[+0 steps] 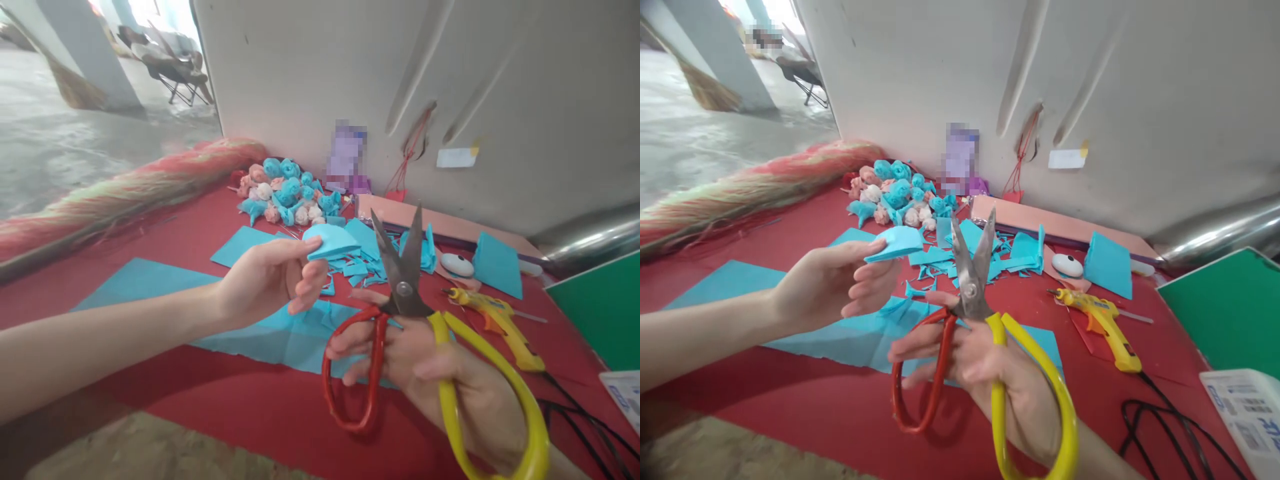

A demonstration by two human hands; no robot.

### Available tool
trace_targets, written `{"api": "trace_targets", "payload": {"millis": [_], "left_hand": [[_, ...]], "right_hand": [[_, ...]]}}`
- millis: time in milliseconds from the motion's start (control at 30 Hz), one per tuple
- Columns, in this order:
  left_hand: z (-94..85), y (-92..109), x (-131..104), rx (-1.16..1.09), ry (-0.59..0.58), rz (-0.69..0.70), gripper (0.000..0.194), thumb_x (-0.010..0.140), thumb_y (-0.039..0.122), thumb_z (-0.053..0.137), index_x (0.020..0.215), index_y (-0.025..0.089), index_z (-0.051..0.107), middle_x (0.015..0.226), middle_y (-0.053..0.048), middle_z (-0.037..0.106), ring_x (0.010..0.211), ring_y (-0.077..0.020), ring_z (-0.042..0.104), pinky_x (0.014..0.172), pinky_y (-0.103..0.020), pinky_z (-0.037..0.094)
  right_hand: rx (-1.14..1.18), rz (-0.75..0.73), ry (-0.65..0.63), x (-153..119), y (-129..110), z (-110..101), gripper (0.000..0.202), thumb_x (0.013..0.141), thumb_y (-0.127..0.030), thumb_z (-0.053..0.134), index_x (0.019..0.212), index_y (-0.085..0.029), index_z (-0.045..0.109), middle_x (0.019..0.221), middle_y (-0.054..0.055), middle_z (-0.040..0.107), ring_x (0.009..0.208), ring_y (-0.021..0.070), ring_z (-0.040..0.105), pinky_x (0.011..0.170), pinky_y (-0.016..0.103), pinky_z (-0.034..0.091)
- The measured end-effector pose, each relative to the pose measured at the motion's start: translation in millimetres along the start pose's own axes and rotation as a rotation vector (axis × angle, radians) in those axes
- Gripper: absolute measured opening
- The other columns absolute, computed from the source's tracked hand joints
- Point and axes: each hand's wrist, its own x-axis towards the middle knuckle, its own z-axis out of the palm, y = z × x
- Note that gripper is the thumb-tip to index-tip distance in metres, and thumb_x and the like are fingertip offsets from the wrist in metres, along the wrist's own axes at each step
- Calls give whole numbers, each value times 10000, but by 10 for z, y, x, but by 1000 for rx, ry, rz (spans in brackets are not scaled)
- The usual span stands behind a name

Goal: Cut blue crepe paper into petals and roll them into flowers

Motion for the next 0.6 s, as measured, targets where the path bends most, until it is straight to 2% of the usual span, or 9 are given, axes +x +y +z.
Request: {"api": "trace_targets", "payload": {"millis": [67, 133, 167, 233, 300, 400, 533, 600], "left_hand": [[-21, 26, 15, -47, 49, 41, 396, 882, 255, 367, 515, 135, 456, 455, 21, 374, 353, -51, 403, 371, -155, 350], [-46, 52, 31, -84, 97, 87, 408, 892, 257, 350, 516, 135, 450, 461, 24, 357, 351, -47, 393, 362, -150, 349], [-59, 64, 40, -96, 122, 105, 411, 895, 251, 343, 515, 135, 447, 461, 25, 355, 348, -46, 390, 362, -148, 352], [-82, 85, 57, -113, 166, 133, 418, 898, 239, 326, 510, 134, 439, 455, 24, 356, 341, -44, 384, 363, -146, 355], [-99, 95, 70, -120, 192, 148, 421, 901, 230, 314, 509, 134, 432, 449, 24, 356, 334, -41, 376, 362, -142, 353], [-112, 90, 79, -105, 185, 146, 411, 901, 238, 319, 519, 134, 429, 453, 25, 354, 336, -38, 377, 360, -138, 347], [-117, 72, 77, -70, 153, 125, 396, 896, 257, 334, 531, 136, 426, 469, 26, 344, 352, -39, 379, 359, -135, 341], [-115, 66, 75, -66, 138, 111, 395, 896, 257, 333, 534, 134, 431, 476, 24, 345, 358, -40, 381, 360, -134, 341]], "right_hand": [[18, 42, -87, -1, -7, 8, 380, 707, -234, 430, 1000, -123, 645, 1039, 127, 598, 1008, 241, 545, 845, 338, 454], [89, 118, -144, -14, -15, 29, 394, 709, -287, 438, 1023, -162, 641, 993, 103, 618, 931, 222, 589, 764, 310, 479], [160, 141, -130, -27, -18, 48, 386, 730, -305, 423, 1049, -222, 624, 966, 72, 633, 865, 202, 620, 697, 292, 487], [249, 189, -120, -58, -19, 97, 412, 720, -311, 441, 1109, -286, 576, 909, 43, 665, 783, 165, 654, 664, 257, 471], [281, 190, -74, -85, -15, 143, 443, 688, -313, 462, 1116, -274, 572, 838, 41, 685, 724, 133, 659, 641, 220, 448], [280, 197, -62, -95, -9, 151, 455, 664, -320, 463, 1100, -274, 587, 821, 30, 701, 732, 96, 651, 673, 203, 420], [245, 275, -216, -69, -16, 90, 482, 663, -342, 484, 1140, -331, 553, 925, -9, 691, 848, 111, 641, 738, 231, 410], [242, 295, -180, -63, -10, 104, 477, 648, -341, 498, 1118, -324, 575, 881, 5, 700, 812, 129, 649, 722, 237, 425]]}}
